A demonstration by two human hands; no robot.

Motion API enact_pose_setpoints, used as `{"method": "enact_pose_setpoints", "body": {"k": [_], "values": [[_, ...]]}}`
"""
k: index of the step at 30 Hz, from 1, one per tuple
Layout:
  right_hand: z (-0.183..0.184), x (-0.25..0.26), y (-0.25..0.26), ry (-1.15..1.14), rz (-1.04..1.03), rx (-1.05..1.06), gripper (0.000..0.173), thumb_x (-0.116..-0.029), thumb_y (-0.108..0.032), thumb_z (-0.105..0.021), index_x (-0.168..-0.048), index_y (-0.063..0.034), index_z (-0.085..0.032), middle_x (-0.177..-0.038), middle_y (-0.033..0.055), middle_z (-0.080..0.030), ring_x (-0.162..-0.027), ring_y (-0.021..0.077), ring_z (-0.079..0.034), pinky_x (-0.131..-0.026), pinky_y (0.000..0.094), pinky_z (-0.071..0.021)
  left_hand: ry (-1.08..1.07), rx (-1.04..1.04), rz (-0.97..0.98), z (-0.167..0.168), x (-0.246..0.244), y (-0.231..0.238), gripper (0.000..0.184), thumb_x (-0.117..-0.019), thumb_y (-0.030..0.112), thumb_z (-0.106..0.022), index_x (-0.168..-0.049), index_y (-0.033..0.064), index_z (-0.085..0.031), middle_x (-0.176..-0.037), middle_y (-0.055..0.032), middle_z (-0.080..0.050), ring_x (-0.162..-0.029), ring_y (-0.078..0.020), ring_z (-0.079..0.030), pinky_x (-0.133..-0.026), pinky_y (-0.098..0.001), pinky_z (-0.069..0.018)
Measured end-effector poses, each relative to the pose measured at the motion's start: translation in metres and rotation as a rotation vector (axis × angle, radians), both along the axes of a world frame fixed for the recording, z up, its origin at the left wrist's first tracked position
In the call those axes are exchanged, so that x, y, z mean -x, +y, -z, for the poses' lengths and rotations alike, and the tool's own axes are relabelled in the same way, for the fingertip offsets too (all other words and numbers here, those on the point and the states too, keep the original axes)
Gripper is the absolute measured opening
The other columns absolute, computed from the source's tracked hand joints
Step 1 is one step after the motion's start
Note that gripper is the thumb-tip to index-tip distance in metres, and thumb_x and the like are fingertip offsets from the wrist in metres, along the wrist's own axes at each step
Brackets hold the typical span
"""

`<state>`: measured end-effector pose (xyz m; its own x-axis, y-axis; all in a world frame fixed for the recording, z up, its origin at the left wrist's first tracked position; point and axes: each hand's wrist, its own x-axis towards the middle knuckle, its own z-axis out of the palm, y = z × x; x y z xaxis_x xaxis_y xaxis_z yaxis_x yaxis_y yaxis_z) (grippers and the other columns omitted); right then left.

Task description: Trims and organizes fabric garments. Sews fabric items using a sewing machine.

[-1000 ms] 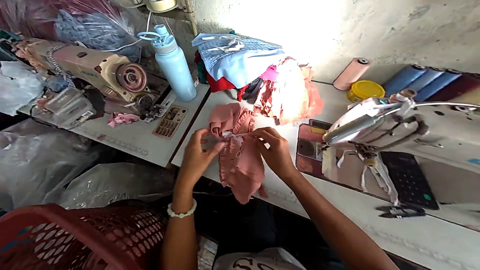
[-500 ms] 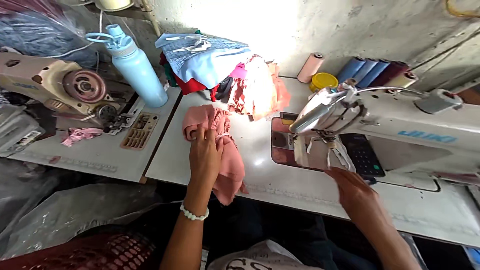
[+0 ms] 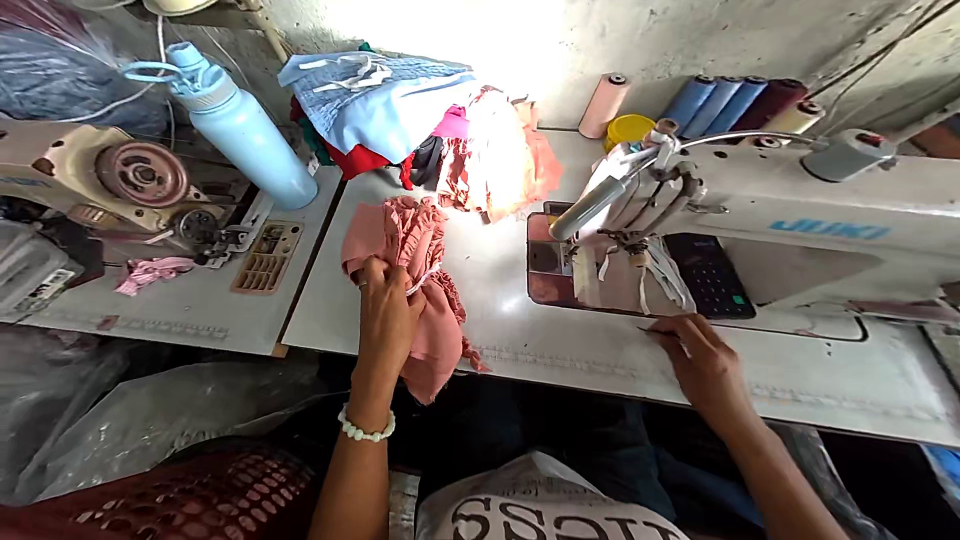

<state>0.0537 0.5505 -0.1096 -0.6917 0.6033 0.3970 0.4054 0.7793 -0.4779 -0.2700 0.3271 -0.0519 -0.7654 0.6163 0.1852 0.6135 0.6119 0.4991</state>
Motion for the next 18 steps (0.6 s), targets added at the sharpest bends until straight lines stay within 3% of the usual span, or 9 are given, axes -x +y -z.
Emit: {"method": "enact_pose_setpoints", "body": {"k": [3,4,7,9,11,14,16,18], "values": [[-0.030,0.069,-0.047,0.082,-0.179,0.261,0.025,-0.1022,-0.004,-0.052,-0.120,0.0100,-0.062,-0.100,0.0207,-0.072,-0.079,0.0249,-0.073,-0.071,0.0395,-0.0616,-0.034,-0.104,0.000,0.007,0.000,0.001,0.015,-0.0867,0.001,-0.075,-0.090,-0.0097,-0.065,-0.119,-0.0307,-0.055,-0.114,-0.0467,-0.056,-0.095,-0.0589,-0.0492],[-0.036,0.096,-0.062,0.098,-0.246,0.299,0.027,-0.1026,-0.006,-0.052,-0.122,0.0080,-0.063,-0.096,0.0190,-0.072,-0.074,0.0238,-0.071,-0.068,0.0394,-0.0605,-0.051,-0.134,-0.006,0.007,0.000,0.001,0.014,-0.0870,0.001,-0.075,-0.090,-0.0093,-0.065,-0.120,-0.0302,-0.055,-0.114,-0.0460,-0.056,-0.095,-0.0584,-0.0490],[-0.047,0.170,-0.098,0.049,-0.341,0.286,0.028,-0.1017,-0.017,-0.059,-0.120,0.0033,-0.067,-0.092,0.0174,-0.072,-0.074,0.0295,-0.071,-0.070,0.0479,-0.0589,-0.168,-0.177,0.003,0.003,0.003,-0.004,0.013,-0.0886,0.001,-0.073,-0.091,-0.0070,-0.064,-0.121,-0.0264,-0.054,-0.113,-0.0380,-0.056,-0.094,-0.0521,-0.0491],[-0.049,0.204,-0.114,-0.015,-0.339,0.199,0.026,-0.0995,-0.018,-0.061,-0.111,0.0040,-0.068,-0.090,0.0195,-0.071,-0.075,0.0351,-0.071,-0.067,0.0521,-0.0578,-0.292,-0.175,0.022,-0.001,0.007,-0.007,0.011,-0.0908,0.002,-0.071,-0.094,-0.0044,-0.063,-0.123,-0.0229,-0.053,-0.112,-0.0316,-0.056,-0.093,-0.0467,-0.0499],[-0.059,0.222,-0.127,-0.186,-0.304,0.109,0.027,-0.1031,-0.020,-0.057,-0.108,0.0038,-0.067,-0.089,0.0210,-0.070,-0.077,0.0380,-0.072,-0.065,0.0516,-0.0567,-0.362,-0.189,0.032,-0.001,0.008,-0.007,0.008,-0.0920,0.001,-0.069,-0.096,-0.0038,-0.064,-0.123,-0.0211,-0.053,-0.112,-0.0291,-0.056,-0.094,-0.0443,-0.0496],[-0.086,0.226,-0.134,-0.517,-0.270,0.177,0.032,-0.1091,-0.022,-0.045,-0.122,0.0027,-0.061,-0.103,0.0231,-0.069,-0.093,0.0402,-0.071,-0.075,0.0526,-0.0551,-0.330,-0.201,0.013,0.000,0.002,-0.003,0.004,-0.0927,-0.001,-0.066,-0.093,-0.0040,-0.063,-0.122,-0.0208,-0.053,-0.113,-0.0300,-0.055,-0.095,-0.0446,-0.0486],[-0.086,0.227,-0.136,-0.532,-0.237,0.188,0.032,-0.1097,-0.021,-0.043,-0.123,0.0030,-0.060,-0.104,0.0229,-0.068,-0.093,0.0398,-0.071,-0.076,0.0518,-0.0549,-0.272,-0.205,0.011,0.003,-0.002,0.001,0.003,-0.0923,-0.003,-0.064,-0.092,-0.0054,-0.063,-0.124,-0.0227,-0.053,-0.117,-0.0333,-0.054,-0.097,-0.0480,-0.0479],[-0.072,0.229,-0.136,-0.379,-0.202,0.114,0.030,-0.1082,-0.021,-0.048,-0.115,0.0034,-0.064,-0.094,0.0215,-0.068,-0.084,0.0383,-0.072,-0.069,0.0495,-0.0563,-0.219,-0.225,0.023,0.008,-0.004,0.003,0.005,-0.0925,-0.003,-0.063,-0.095,-0.0069,-0.064,-0.125,-0.0240,-0.054,-0.119,-0.0357,-0.054,-0.099,-0.0502,-0.0474]]}}
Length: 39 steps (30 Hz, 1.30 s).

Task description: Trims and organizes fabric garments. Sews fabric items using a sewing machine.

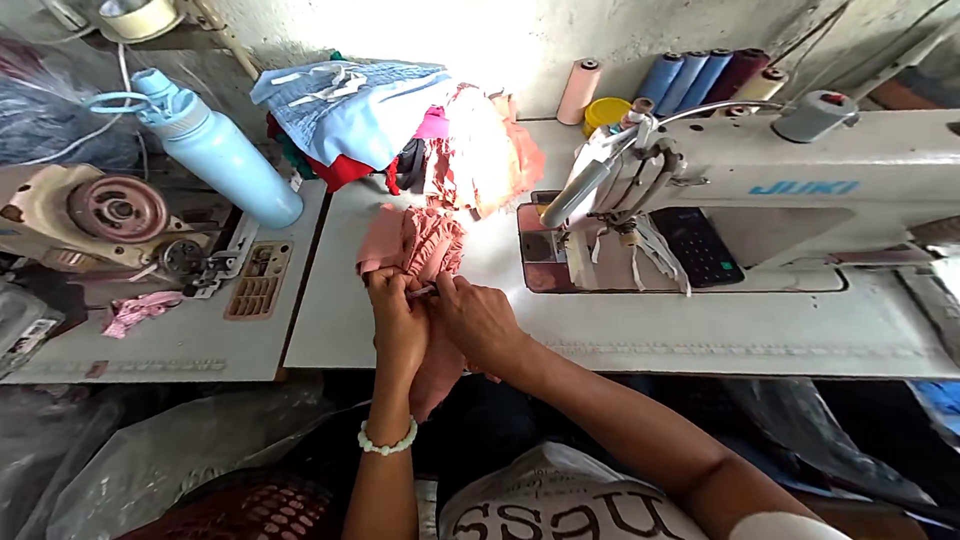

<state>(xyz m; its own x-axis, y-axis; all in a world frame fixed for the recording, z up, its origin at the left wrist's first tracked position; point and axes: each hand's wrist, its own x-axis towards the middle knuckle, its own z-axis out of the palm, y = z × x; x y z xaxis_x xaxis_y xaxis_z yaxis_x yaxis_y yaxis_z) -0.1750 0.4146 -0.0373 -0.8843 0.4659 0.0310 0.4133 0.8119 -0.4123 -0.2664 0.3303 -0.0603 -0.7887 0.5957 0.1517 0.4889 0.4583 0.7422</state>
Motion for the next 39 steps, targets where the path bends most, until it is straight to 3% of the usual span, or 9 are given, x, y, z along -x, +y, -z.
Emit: {"method": "enact_pose_setpoints", "body": {"k": [6,13,20,24,26,30,33,37,39], "values": [[0.042,0.008,0.012,0.347,-0.043,-0.193,0.024,-0.1031,-0.018,-0.053,-0.102,0.0009,-0.068,-0.076,0.0159,-0.065,-0.059,0.0317,-0.067,-0.050,0.0430,-0.0531,0.170,-0.077,-0.078,0.017,-0.017,0.004,0.023,-0.0921,0.004,-0.059,-0.111,-0.0087,-0.062,-0.136,-0.0294,-0.050,-0.131,-0.0454,-0.047,-0.101,-0.0619,-0.0416],[0.054,0.027,0.021,0.453,-0.124,-0.159,0.025,-0.1030,-0.021,-0.053,-0.099,-0.0018,-0.069,-0.070,0.0124,-0.064,-0.056,0.0291,-0.066,-0.048,0.0421,-0.0515,0.431,0.005,-0.218,0.027,-0.014,0.006,0.026,-0.0949,0.013,-0.055,-0.110,-0.0066,-0.063,-0.128,-0.0299,-0.056,-0.118,-0.0504,-0.054,-0.093,-0.0640,-0.0419],[0.039,0.064,0.022,0.597,-0.158,-0.087,0.021,-0.1015,-0.019,-0.057,-0.097,-0.0016,-0.069,-0.068,0.0121,-0.066,-0.056,0.0294,-0.068,-0.048,0.0446,-0.0533,0.525,0.018,-0.376,0.035,0.025,-0.003,0.027,-0.0968,0.013,-0.055,-0.110,-0.0086,-0.063,-0.128,-0.0329,-0.058,-0.120,-0.0518,-0.055,-0.096,-0.0646,-0.0409],[0.009,0.076,0.091,0.438,0.073,0.019,0.044,-0.0973,-0.034,-0.069,-0.126,-0.0011,-0.061,-0.078,0.0177,-0.070,-0.070,0.0389,-0.071,-0.061,0.0577,-0.0553,0.501,0.051,-0.373,0.025,0.081,-0.018,0.029,-0.1018,0.009,-0.050,-0.119,-0.0100,-0.063,-0.134,-0.0355,-0.055,-0.125,-0.0544,-0.053,-0.100,-0.0669,-0.0415],[0.001,0.087,0.131,0.268,0.206,0.038,0.052,-0.0997,-0.033,-0.064,-0.139,-0.0005,-0.054,-0.093,0.0232,-0.071,-0.088,0.0435,-0.071,-0.076,0.0616,-0.0548,0.494,0.080,-0.364,0.016,0.099,-0.023,0.030,-0.1036,0.009,-0.048,-0.122,-0.0082,-0.064,-0.141,-0.0343,-0.051,-0.132,-0.0529,-0.049,-0.107,-0.0670,-0.0375],[0.019,0.085,0.168,0.171,0.320,0.045,0.023,-0.0987,-0.013,-0.065,-0.115,0.0038,-0.066,-0.100,0.0283,-0.068,-0.096,0.0476,-0.068,-0.075,0.0626,-0.0546,0.521,-0.058,-0.341,-0.003,0.077,-0.014,0.028,-0.0975,0.006,-0.054,-0.118,-0.0088,-0.066,-0.143,-0.0337,-0.049,-0.135,-0.0503,-0.047,-0.111,-0.0597,-0.0382],[0.075,0.089,0.195,0.387,0.333,-0.011,0.030,-0.0937,-0.020,-0.072,-0.119,-0.0045,-0.065,-0.092,0.0235,-0.069,-0.085,0.0443,-0.069,-0.070,0.0628,-0.0552,0.479,-0.187,-0.133,-0.001,0.040,0.004,0.024,-0.0949,0.003,-0.057,-0.111,-0.0116,-0.067,-0.132,-0.0325,-0.058,-0.126,-0.0444,-0.056,-0.106,-0.0507,-0.0474],[0.020,0.086,0.160,0.248,0.246,0.065,0.049,-0.1001,-0.026,-0.068,-0.139,0.0006,-0.054,-0.120,0.0286,-0.065,-0.101,0.0483,-0.068,-0.078,0.0643,-0.0549,0.356,-0.221,0.112,0.023,0.007,0.030,0.022,-0.0942,0.002,-0.059,-0.110,-0.0103,-0.068,-0.125,-0.0280,-0.064,-0.117,-0.0384,-0.063,-0.098,-0.0476,-0.0523],[0.015,0.092,0.161,0.229,0.226,0.049,0.038,-0.0983,-0.013,-0.067,-0.134,0.0008,-0.062,-0.124,0.0274,-0.063,-0.100,0.0475,-0.067,-0.079,0.0642,-0.0548,0.337,-0.212,0.205,0.033,-0.007,0.038,0.022,-0.0932,0.001,-0.060,-0.111,-0.0091,-0.068,-0.125,-0.0255,-0.065,-0.116,-0.0368,-0.064,-0.097,-0.0470,-0.0536]]}}
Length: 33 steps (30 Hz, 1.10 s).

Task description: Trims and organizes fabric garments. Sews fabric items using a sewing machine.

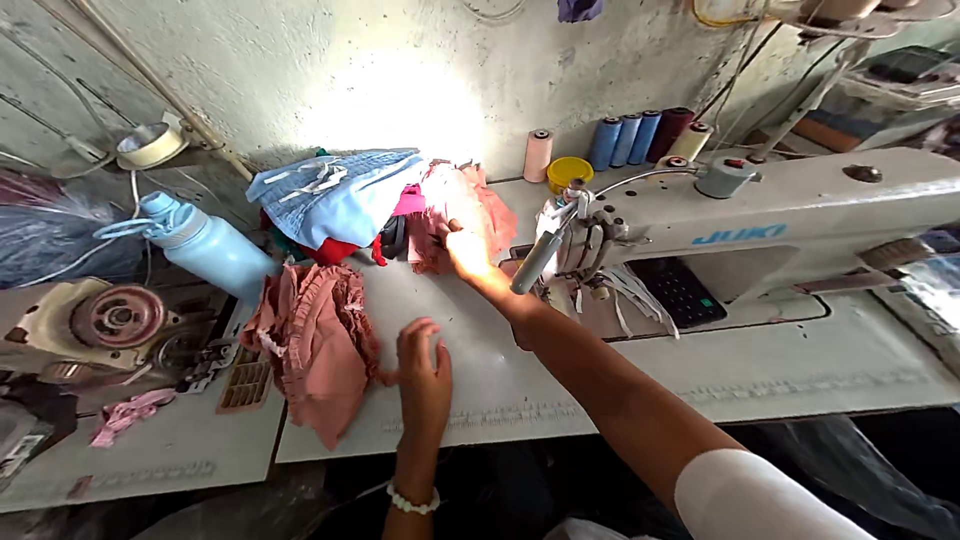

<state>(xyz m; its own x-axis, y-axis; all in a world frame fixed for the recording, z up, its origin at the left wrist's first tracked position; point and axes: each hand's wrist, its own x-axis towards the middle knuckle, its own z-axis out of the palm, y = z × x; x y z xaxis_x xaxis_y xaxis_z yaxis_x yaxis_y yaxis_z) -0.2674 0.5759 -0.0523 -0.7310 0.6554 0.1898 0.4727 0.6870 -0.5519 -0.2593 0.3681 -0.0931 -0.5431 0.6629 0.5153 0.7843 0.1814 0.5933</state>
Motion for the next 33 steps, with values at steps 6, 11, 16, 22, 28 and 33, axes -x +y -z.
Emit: {"method": "enact_pose_setpoints", "body": {"k": [6,11,16,22,28,33], "values": [[0.005,-0.026,-0.008,0.410,-0.043,0.089,0.023,-0.1033,-0.016,-0.061,-0.119,0.0009,-0.063,-0.104,0.0239,-0.065,-0.090,0.0395,-0.067,-0.076,0.0564,-0.0556,-0.321,-0.111,0.093,0.017,-0.008,-0.008,0.026,-0.0959,0.005,-0.056,-0.116,-0.0106,-0.065,-0.119,-0.0214,-0.068,-0.109,-0.0226,-0.067,-0.094,-0.0347,-0.0562],[-0.010,-0.107,-0.099,0.486,-0.284,0.428,0.024,-0.1052,-0.012,-0.051,-0.113,0.0084,-0.061,-0.082,0.0131,-0.064,-0.065,0.0163,-0.061,-0.065,0.0328,-0.0542,-0.567,-0.198,0.051,0.004,-0.002,0.000,0.040,-0.1053,0.010,-0.040,-0.136,-0.0129,-0.052,-0.132,-0.0225,-0.062,-0.121,-0.0178,-0.062,-0.105,-0.0327,-0.0495],[0.004,-0.220,-0.126,0.676,-0.350,0.603,0.014,-0.1062,-0.011,-0.048,-0.110,0.0007,-0.055,-0.072,-0.0030,-0.057,-0.055,-0.0016,-0.053,-0.052,0.0164,-0.0488,-0.324,-0.234,0.009,0.000,-0.026,0.018,0.052,-0.1016,0.017,-0.050,-0.141,-0.0160,-0.043,-0.142,-0.0326,-0.050,-0.129,-0.0308,-0.055,-0.108,-0.0412,-0.0465],[0.024,-0.339,-0.098,0.633,-0.093,0.554,0.006,-0.1052,-0.024,-0.054,-0.106,-0.0184,-0.056,-0.069,-0.0149,-0.057,-0.053,-0.0086,-0.051,-0.049,0.0098,-0.0452,0.047,0.163,-0.042,-0.034,-0.059,0.018,0.030,-0.0969,0.006,-0.058,-0.124,-0.0034,-0.068,-0.134,-0.0247,-0.062,-0.108,-0.0382,-0.068,-0.084,-0.0501,-0.0579],[0.031,-0.401,-0.089,0.454,0.003,0.393,0.012,-0.1019,-0.023,-0.058,-0.103,-0.0118,-0.062,-0.070,-0.0114,-0.060,-0.054,-0.0079,-0.052,-0.050,0.0115,-0.0470,0.272,0.430,0.357,-0.002,-0.017,0.065,0.049,-0.0894,-0.005,-0.063,-0.136,0.0096,-0.066,-0.144,-0.0138,-0.061,-0.137,-0.0384,-0.052,-0.110,-0.0637,-0.0392],[0.020,-0.467,0.004,0.212,0.523,-0.057,0.029,-0.1027,-0.010,-0.049,-0.113,0.0159,-0.058,-0.086,0.0250,-0.062,-0.065,0.0258,-0.058,-0.062,0.0438,-0.0517,0.035,0.659,0.417,-0.012,-0.067,0.033,0.057,-0.0979,0.032,-0.067,-0.148,0.0066,-0.054,-0.147,-0.0174,-0.056,-0.135,-0.0378,-0.054,-0.111,-0.0579,-0.0419]]}}
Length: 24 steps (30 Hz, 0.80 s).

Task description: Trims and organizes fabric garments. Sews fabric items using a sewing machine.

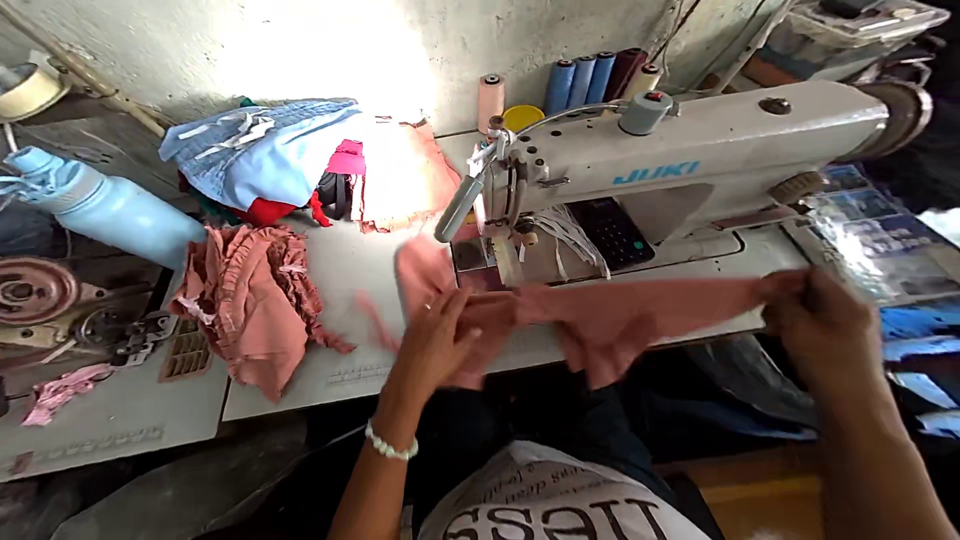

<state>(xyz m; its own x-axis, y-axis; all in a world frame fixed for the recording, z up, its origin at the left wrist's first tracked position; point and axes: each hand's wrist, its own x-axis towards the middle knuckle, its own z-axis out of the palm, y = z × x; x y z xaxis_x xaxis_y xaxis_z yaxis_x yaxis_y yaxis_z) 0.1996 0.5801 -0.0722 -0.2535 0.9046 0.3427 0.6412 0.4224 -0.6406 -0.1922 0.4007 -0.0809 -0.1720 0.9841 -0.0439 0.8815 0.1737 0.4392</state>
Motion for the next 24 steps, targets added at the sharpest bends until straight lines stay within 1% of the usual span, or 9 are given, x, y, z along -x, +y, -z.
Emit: {"method": "enact_pose_setpoints", "body": {"k": [2,4,9,12,14,17,19,21,24], "values": [[-0.008,0.006,0.022,-0.113,0.196,0.042,0.032,-0.1049,-0.011,-0.051,-0.119,0.0171,-0.059,-0.107,0.0399,-0.063,-0.095,0.0523,-0.064,-0.086,0.0674,-0.0471,0.058,-0.152,0.018,0.014,-0.029,-0.016,0.061,-0.0916,0.040,-0.073,-0.142,0.0089,-0.061,-0.142,-0.0164,-0.061,-0.129,-0.0394,-0.059,-0.103,-0.0606,-0.0464],[-0.019,0.029,0.023,-0.207,0.237,0.109,0.038,-0.1045,-0.014,-0.056,-0.131,0.0124,-0.055,-0.127,0.0399,-0.057,-0.118,0.0574,-0.057,-0.098,0.0729,-0.0420,0.106,-0.230,-0.006,0.036,-0.046,-0.025,0.064,-0.0908,0.048,-0.070,-0.140,0.0091,-0.062,-0.143,-0.0203,-0.059,-0.132,-0.0435,-0.056,-0.103,-0.0647,-0.0446],[0.009,0.111,-0.038,-0.103,-0.217,0.144,0.038,-0.0977,-0.014,-0.065,-0.129,0.0074,-0.060,-0.114,0.0270,-0.066,-0.095,0.0359,-0.068,-0.084,0.0532,-0.0562,0.222,-0.269,-0.090,0.055,-0.039,-0.043,0.059,-0.1011,0.051,-0.052,-0.140,0.0073,-0.063,-0.149,-0.0255,-0.052,-0.139,-0.0465,-0.048,-0.109,-0.0677,-0.0390],[0.037,0.140,-0.051,-0.078,-0.421,0.152,0.032,-0.0980,-0.020,-0.066,-0.120,0.0029,-0.069,-0.116,0.0223,-0.068,-0.101,0.0332,-0.069,-0.089,0.0497,-0.0566,0.206,-0.340,-0.079,0.049,-0.026,-0.044,0.037,-0.1014,0.019,-0.058,-0.133,0.0034,-0.067,-0.146,-0.0274,-0.054,-0.136,-0.0510,-0.050,-0.110,-0.0731,-0.0340],[0.046,0.146,-0.047,-0.100,-0.433,0.207,0.034,-0.0978,-0.022,-0.068,-0.122,0.0020,-0.069,-0.122,0.0240,-0.066,-0.104,0.0356,-0.068,-0.091,0.0521,-0.0558,0.162,-0.435,-0.018,0.045,-0.029,-0.044,0.027,-0.0972,0.005,-0.060,-0.120,0.0015,-0.074,-0.135,-0.0248,-0.064,-0.126,-0.0459,-0.060,-0.107,-0.0662,-0.0426],[0.042,0.149,-0.050,-0.140,-0.424,0.174,0.037,-0.0985,-0.027,-0.068,-0.122,0.0011,-0.069,-0.122,0.0244,-0.064,-0.097,0.0354,-0.069,-0.085,0.0523,-0.0571,0.091,-0.390,0.131,0.052,-0.042,-0.044,0.043,-0.0901,0.039,-0.072,-0.123,0.0109,-0.074,-0.134,-0.0168,-0.066,-0.128,-0.0392,-0.060,-0.108,-0.0608,-0.0450],[0.041,0.149,-0.053,-0.185,-0.420,0.154,0.033,-0.1008,-0.024,-0.064,-0.124,-0.0010,-0.069,-0.125,0.0234,-0.064,-0.099,0.0362,-0.069,-0.085,0.0529,-0.0576,0.119,-0.434,0.093,0.059,-0.044,-0.045,0.039,-0.0845,0.040,-0.077,-0.116,0.0161,-0.077,-0.122,-0.0122,-0.071,-0.115,-0.0359,-0.066,-0.095,-0.0584,-0.0513],[0.043,0.150,-0.052,-0.215,-0.411,0.186,0.030,-0.1012,-0.020,-0.063,-0.124,-0.0005,-0.069,-0.128,0.0239,-0.063,-0.103,0.0387,-0.069,-0.089,0.0551,-0.0564,0.026,-0.505,-0.033,0.055,-0.039,-0.049,0.017,-0.0895,0.019,-0.072,-0.100,0.0072,-0.080,-0.100,-0.0114,-0.076,-0.094,-0.0302,-0.073,-0.082,-0.0491,-0.0580],[0.045,0.151,-0.050,-0.207,-0.413,0.201,0.027,-0.0997,-0.018,-0.065,-0.119,0.0014,-0.070,-0.129,0.0237,-0.063,-0.104,0.0395,-0.069,-0.088,0.0573,-0.0559,-0.160,-0.466,-0.217,0.042,-0.031,-0.050,0.027,-0.0988,0.019,-0.062,-0.091,-0.0044,-0.074,-0.075,-0.0133,-0.070,-0.069,-0.0216,-0.069,-0.068,-0.0386,-0.0574]]}}
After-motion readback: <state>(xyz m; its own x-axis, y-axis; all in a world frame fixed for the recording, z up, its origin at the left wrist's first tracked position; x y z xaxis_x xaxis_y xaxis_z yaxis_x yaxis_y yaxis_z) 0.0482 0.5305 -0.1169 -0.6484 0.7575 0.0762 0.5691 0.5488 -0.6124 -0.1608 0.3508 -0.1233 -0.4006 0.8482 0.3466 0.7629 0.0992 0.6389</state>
